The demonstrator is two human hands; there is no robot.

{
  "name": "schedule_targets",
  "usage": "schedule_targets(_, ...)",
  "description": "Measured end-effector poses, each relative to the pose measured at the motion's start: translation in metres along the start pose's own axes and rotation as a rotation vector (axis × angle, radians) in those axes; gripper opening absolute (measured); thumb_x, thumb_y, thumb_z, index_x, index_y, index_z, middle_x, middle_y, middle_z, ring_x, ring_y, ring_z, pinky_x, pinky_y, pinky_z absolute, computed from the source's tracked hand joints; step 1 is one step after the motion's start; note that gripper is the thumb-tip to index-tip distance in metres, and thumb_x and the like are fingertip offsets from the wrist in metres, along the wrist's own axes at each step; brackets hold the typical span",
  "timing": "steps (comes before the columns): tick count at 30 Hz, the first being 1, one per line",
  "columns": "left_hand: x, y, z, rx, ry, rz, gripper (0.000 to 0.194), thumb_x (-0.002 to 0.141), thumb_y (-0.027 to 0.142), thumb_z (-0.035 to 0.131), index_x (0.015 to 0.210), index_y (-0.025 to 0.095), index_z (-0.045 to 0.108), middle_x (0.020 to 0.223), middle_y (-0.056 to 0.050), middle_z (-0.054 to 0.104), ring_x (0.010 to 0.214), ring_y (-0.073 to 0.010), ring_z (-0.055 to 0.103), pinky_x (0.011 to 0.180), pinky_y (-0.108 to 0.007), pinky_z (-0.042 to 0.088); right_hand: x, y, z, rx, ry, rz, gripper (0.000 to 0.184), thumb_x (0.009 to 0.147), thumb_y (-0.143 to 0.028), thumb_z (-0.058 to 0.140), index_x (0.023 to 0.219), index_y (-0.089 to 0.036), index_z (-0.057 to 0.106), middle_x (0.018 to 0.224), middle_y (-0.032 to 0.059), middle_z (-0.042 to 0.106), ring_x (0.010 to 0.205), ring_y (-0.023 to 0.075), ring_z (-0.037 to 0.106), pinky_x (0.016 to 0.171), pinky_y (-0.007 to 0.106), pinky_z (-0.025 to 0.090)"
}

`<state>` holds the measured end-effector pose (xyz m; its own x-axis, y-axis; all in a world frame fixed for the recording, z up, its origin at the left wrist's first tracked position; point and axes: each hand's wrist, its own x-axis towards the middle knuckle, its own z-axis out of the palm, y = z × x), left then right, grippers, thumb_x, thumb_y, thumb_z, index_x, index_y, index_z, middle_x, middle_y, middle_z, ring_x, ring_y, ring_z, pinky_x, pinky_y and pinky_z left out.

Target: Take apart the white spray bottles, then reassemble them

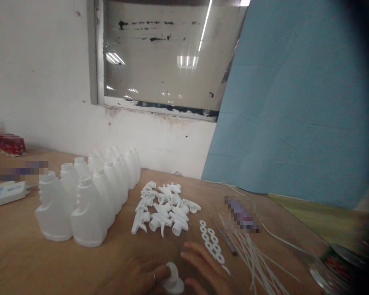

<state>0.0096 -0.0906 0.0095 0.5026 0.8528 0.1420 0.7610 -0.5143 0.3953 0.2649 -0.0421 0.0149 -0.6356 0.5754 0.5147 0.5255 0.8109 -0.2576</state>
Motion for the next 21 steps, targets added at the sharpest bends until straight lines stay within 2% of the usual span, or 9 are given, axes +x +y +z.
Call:
schedule_targets(1, 0.0, 0.002, -0.003, 0.003, -0.028, -0.034, 0.026, 0.09, 0.02, 0.06, 0.115, 0.028, 0.062, 0.11, -0.001, 0.073, 0.097, -0.0225, 0.072, 0.084, -0.027, 0.056, 0.001, 0.013, -0.011, -0.064, 0.049, 0.057, 0.04, 0.092, -0.031, 0.06, 0.132, -0.033, 0.059, 0.135, 0.0058, 0.063, 0.12, 0.026, 0.063, 0.098, 0.038, 0.055)
schedule_targets(4, -0.002, 0.005, -0.009, -0.005, -0.049, -0.085, 0.037, 0.089, 0.018, 0.06, 0.125, 0.028, 0.059, 0.117, -0.003, 0.072, 0.106, -0.0256, 0.07, 0.091, -0.033, 0.055, 0.012, 0.064, -0.047, -0.206, 0.098, 0.205, 0.029, 0.095, -0.032, 0.052, 0.118, -0.026, 0.069, 0.125, 0.0107, 0.068, 0.115, 0.0285, 0.065, 0.099, 0.042, 0.052)
schedule_targets(7, -0.003, 0.005, -0.006, -0.018, -0.016, -0.041, 0.046, 0.089, 0.018, 0.058, 0.133, 0.031, 0.054, 0.126, -0.002, 0.069, 0.109, -0.0252, 0.068, 0.095, -0.033, 0.053, 0.023, 0.118, -0.08, -0.303, -0.093, 0.416, 0.024, 0.09, -0.026, 0.052, 0.098, -0.019, 0.073, 0.102, 0.0131, 0.074, 0.097, 0.0281, 0.07, 0.087, 0.038, 0.053)
schedule_targets(9, -0.003, 0.005, -0.003, -0.008, 0.012, 0.008, 0.043, 0.09, 0.019, 0.057, 0.131, 0.032, 0.056, 0.126, -0.002, 0.068, 0.105, -0.0241, 0.07, 0.093, -0.032, 0.054, 0.024, 0.147, -0.09, -0.326, -0.212, 0.512, 0.017, 0.084, -0.021, 0.056, 0.081, -0.017, 0.073, 0.086, 0.0112, 0.075, 0.084, 0.0263, 0.071, 0.075, 0.033, 0.051)
schedule_targets(13, -0.002, 0.009, -0.003, 0.021, 0.059, 0.04, 0.033, 0.091, 0.019, 0.054, 0.121, 0.031, 0.061, 0.113, -0.001, 0.07, 0.095, -0.0217, 0.07, 0.087, -0.029, 0.054, 0.016, 0.176, -0.084, -0.31, -0.249, 0.57, 0.02, 0.085, -0.019, 0.052, 0.078, -0.015, 0.071, 0.079, 0.0093, 0.075, 0.075, 0.0222, 0.07, 0.067, 0.028, 0.046)
schedule_targets(18, -0.004, 0.014, -0.012, -0.011, 0.051, 0.088, 0.027, 0.095, 0.023, 0.049, 0.118, 0.03, 0.061, 0.104, 0.0, 0.068, 0.091, -0.0181, 0.067, 0.088, -0.026, 0.05, 0.006, 0.182, -0.067, -0.31, -0.241, 0.594, 0.021, 0.087, -0.023, 0.054, 0.073, -0.015, 0.068, 0.076, 0.0086, 0.073, 0.073, 0.021, 0.066, 0.065, 0.028, 0.041)
schedule_targets(21, -0.004, 0.012, -0.011, -0.025, 0.087, 0.088, 0.027, 0.096, 0.025, 0.048, 0.12, 0.03, 0.06, 0.104, 0.001, 0.069, 0.091, -0.0172, 0.067, 0.088, -0.025, 0.05, 0.005, 0.185, -0.062, -0.331, -0.218, 0.642, 0.023, 0.087, -0.025, 0.057, 0.067, -0.016, 0.065, 0.074, 0.0093, 0.071, 0.071, 0.0212, 0.064, 0.065, 0.028, 0.039)
